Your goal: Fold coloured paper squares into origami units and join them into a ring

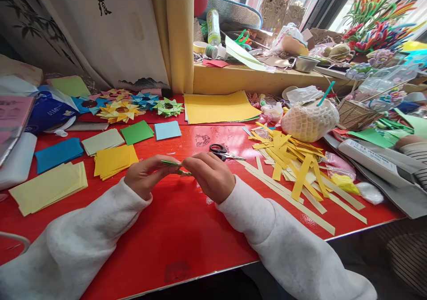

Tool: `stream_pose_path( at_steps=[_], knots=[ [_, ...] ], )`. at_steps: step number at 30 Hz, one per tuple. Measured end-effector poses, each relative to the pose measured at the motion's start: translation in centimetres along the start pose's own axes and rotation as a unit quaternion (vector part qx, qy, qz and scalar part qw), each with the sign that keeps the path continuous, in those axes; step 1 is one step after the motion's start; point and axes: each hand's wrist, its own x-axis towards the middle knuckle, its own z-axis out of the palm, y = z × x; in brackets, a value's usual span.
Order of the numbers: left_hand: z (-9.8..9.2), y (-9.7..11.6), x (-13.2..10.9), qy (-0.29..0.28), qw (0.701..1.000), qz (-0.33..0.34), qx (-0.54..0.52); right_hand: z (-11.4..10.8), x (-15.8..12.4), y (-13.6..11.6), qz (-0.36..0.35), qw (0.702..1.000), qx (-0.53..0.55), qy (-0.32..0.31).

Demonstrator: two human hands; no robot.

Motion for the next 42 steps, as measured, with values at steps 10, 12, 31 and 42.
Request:
stream_pose_path(
  at_steps=[10,12,31,42],
  knots=[
    [0.22,-0.29,-0.02,0.025,1.0,0.003,-0.012,0.01,-0.06,0.07,-0.056,0.997,-0.043,0.011],
    [0.19,-0.27,-0.03,0.024,1.0,0.005,-0.009,0.03,-0.04,0.06,-0.069,0.996,-0.056,0.014],
    [-0.21,-0.29,-0.3,-0.014,0.996,0.054,0.073,0.14,-0.19,0.17,-0.072,0.996,-0.055,0.026],
    [-0.14,-0.58,-0.53,-0.025,0.993,0.093,0.074,0.07,-0.21,0.24,-0.081,0.996,-0.038,0.001]
  ],
)
